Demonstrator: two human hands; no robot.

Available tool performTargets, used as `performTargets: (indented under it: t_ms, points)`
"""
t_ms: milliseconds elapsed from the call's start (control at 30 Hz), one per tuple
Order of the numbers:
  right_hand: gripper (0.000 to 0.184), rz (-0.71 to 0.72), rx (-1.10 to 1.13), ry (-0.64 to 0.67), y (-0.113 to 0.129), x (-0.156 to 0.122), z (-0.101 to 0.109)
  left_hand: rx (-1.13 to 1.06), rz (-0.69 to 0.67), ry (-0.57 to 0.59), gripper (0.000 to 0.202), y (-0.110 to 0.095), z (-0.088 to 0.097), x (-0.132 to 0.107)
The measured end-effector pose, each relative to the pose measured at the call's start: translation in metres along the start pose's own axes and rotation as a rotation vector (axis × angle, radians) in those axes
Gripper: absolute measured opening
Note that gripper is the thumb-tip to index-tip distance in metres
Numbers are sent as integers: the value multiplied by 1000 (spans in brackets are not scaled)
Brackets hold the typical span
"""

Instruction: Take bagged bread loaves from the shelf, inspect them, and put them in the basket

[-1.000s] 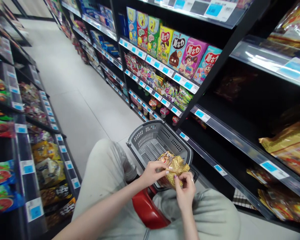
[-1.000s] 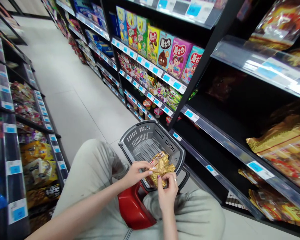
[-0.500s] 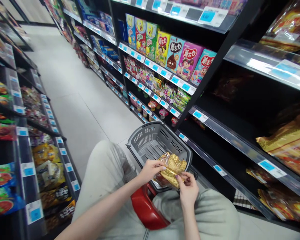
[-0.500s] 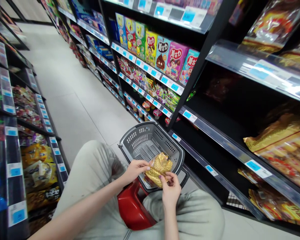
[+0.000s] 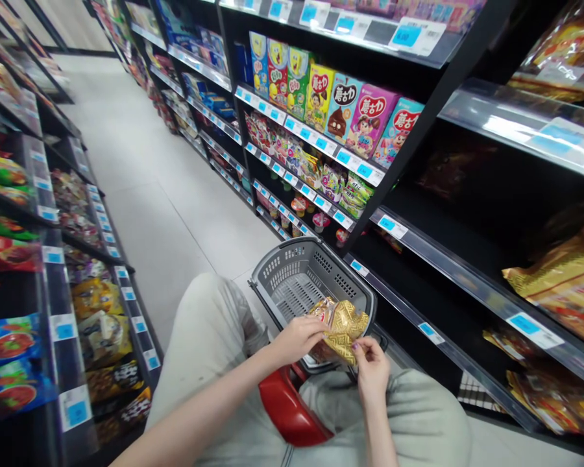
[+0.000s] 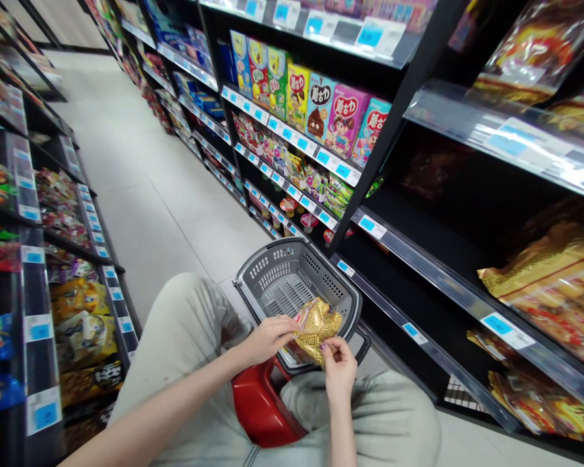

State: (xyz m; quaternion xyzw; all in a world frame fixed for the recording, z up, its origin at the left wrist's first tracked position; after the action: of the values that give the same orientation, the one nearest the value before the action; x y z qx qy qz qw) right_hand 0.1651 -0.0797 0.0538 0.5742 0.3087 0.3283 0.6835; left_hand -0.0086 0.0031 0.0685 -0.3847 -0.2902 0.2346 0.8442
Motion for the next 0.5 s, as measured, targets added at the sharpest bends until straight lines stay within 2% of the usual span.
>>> performTargets:
  t_ms: [100, 200, 300, 400, 500]
  points:
    - [26, 37, -75, 10, 4, -6, -6, 51, 94, -72, 27, 1, -2, 0]
    - [28, 156, -257, 26, 8, -13, -13, 81, 165, -199, 26, 1, -3, 2]
    - [21, 231, -296, -31, 12, -16, -20, 141, 70, -314, 24, 0, -4, 4]
    - [24, 162, -167, -54, 18, -15, -24, 255, -70, -387, 19, 0, -3, 4]
    - [26, 98, -71, -36, 26, -13, -25, 365, -176, -400, 22, -1, -3, 1]
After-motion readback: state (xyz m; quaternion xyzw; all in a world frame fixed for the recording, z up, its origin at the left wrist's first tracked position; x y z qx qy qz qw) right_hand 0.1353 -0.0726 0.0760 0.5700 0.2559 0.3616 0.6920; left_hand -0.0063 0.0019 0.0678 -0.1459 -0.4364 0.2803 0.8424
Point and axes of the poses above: each hand's wrist, its own x-axis towards the middle knuckle, its own z-axis out of the back of the hand, y = z × x, the point moved 2 cm from there along x, towards the middle knuckle, and after that the axes turned 3 degrees about -z, right-handed, at the moved point
